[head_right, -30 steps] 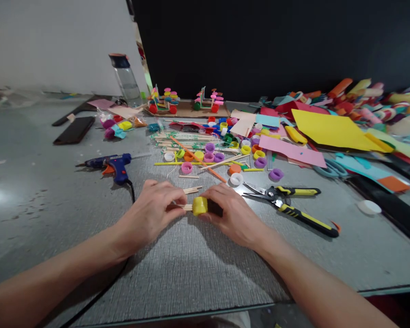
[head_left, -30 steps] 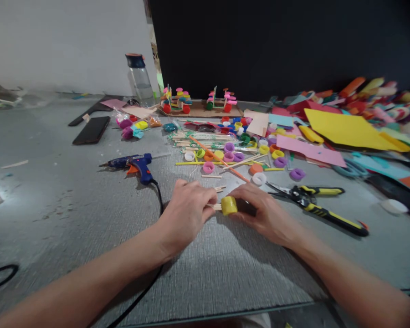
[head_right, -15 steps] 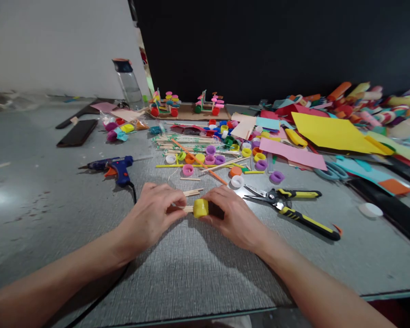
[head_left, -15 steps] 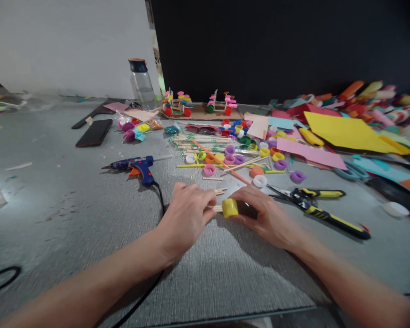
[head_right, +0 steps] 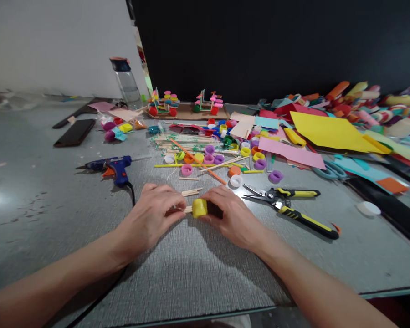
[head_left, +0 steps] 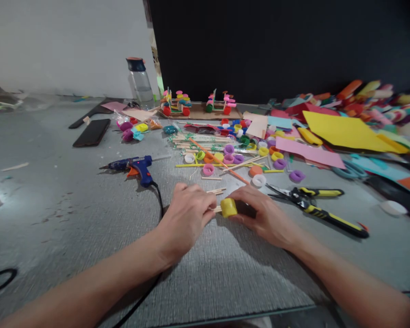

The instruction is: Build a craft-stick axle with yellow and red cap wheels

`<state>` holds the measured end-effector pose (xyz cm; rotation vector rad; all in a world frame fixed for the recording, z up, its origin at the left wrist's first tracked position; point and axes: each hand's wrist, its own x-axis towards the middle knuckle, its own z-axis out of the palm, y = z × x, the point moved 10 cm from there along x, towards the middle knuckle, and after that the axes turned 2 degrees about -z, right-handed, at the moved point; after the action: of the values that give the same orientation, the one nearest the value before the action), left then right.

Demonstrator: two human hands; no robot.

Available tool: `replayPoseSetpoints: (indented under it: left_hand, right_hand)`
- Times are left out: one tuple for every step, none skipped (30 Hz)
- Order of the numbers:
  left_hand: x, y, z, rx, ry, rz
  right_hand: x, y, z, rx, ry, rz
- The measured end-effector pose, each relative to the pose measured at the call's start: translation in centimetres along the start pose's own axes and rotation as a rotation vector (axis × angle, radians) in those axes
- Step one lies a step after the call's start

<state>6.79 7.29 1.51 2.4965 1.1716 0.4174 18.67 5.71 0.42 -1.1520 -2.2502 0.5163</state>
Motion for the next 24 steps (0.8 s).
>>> replayPoseSetpoints:
  left_hand:
    - [0.00, 0.05, 0.09, 0.001, -0.010, -0.001]
    - [0.00, 0.08, 0.16, 0.001, -0.016, -0.002]
    - [0.01, 0.11, 0.21, 0.001, -0.020, -0.002]
    - [0.01, 0.12, 0.25, 0.002, -0.022, 0.000]
    - [0.01, 0.12, 0.27, 0.003, -0.020, 0.002]
    - [0.01, 0.11, 0.27, 0.001, -0.017, 0.004]
    - [0.01, 0.08, 0.27, -0.001, -0.012, 0.005]
    - [0.00, 0.03, 0.24, -0.002, -0.005, 0.004]
    - [0.00, -0.04, 0.21, -0.003, 0.000, 0.001]
    - [-0.01, -0.12, 0.17, -0.002, 0.007, -0.003]
    - [-0.01, -0.19, 0.10, -0.001, 0.014, -0.007]
    - [0.00, -0.26, 0.03, 0.000, 0.022, -0.010]
    - [0.00, -0.29, -0.05, 0.001, 0.030, -0.011]
    - [-0.01, -0.31, -0.11, 0.001, 0.037, -0.011]
    - [-0.02, -0.31, -0.16, 0.000, 0.043, -0.010]
    - [-0.03, -0.32, -0.19, -0.001, 0.047, -0.010]
    - [-0.04, -0.32, -0.19, -0.001, 0.047, -0.011]
    - [-0.05, -0.32, -0.17, 0.001, 0.047, -0.012]
    - [-0.06, -0.29, -0.12, 0.004, 0.043, -0.011]
    - [-0.06, -0.25, -0.07, 0.007, 0.040, -0.009]
    - [-0.06, -0.18, -0.01, 0.010, 0.036, -0.006]
    - [-0.06, -0.11, 0.02, 0.012, 0.033, -0.001]
    - [-0.06, -0.03, 0.04, 0.012, 0.032, 0.004]
    - [-0.05, 0.05, 0.04, 0.012, 0.033, 0.009]
  right_hand:
    - [-0.03, -0.01, -0.03, -0.005, 0.002, 0.002]
    - [-0.07, -0.01, -0.08, -0.009, 0.007, 0.005]
    - [-0.09, -0.02, -0.13, -0.011, 0.011, 0.007]
    - [-0.11, -0.04, -0.17, -0.012, 0.013, 0.009]
    - [-0.12, -0.06, -0.21, -0.012, 0.016, 0.009]
    - [-0.11, -0.07, -0.23, -0.012, 0.016, 0.008]
    - [-0.10, -0.08, -0.23, -0.012, 0.014, 0.008]
    - [-0.09, -0.10, -0.25, -0.012, 0.013, 0.006]
    - [-0.07, -0.09, -0.24, -0.012, 0.011, 0.005]
    - [-0.05, -0.10, -0.23, -0.011, 0.009, 0.002]
    - [-0.03, -0.09, -0.23, -0.009, 0.008, 0.000]
    - [-0.02, -0.09, -0.22, -0.007, 0.007, -0.002]
    - [-0.01, -0.08, -0.23, -0.007, 0.008, -0.003]
    - [0.00, -0.07, -0.21, -0.007, 0.008, -0.004]
    - [0.00, -0.05, -0.19, -0.007, 0.006, -0.004]
    - [0.00, -0.05, -0.20, -0.009, 0.007, -0.006]
    - [0.00, -0.05, -0.18, -0.010, 0.006, -0.007]
    - [0.01, -0.06, -0.18, -0.012, 0.005, -0.009]
    - [0.02, -0.07, -0.17, -0.012, 0.005, -0.010]
    - [0.03, -0.10, -0.18, -0.012, 0.005, -0.015]
    - [0.04, -0.13, -0.20, -0.012, 0.007, -0.018]
    - [0.05, -0.15, -0.20, -0.011, 0.007, -0.022]
    - [0.06, -0.18, -0.19, -0.009, 0.007, -0.027]
    - [0.05, -0.22, -0.21, -0.008, 0.011, -0.032]
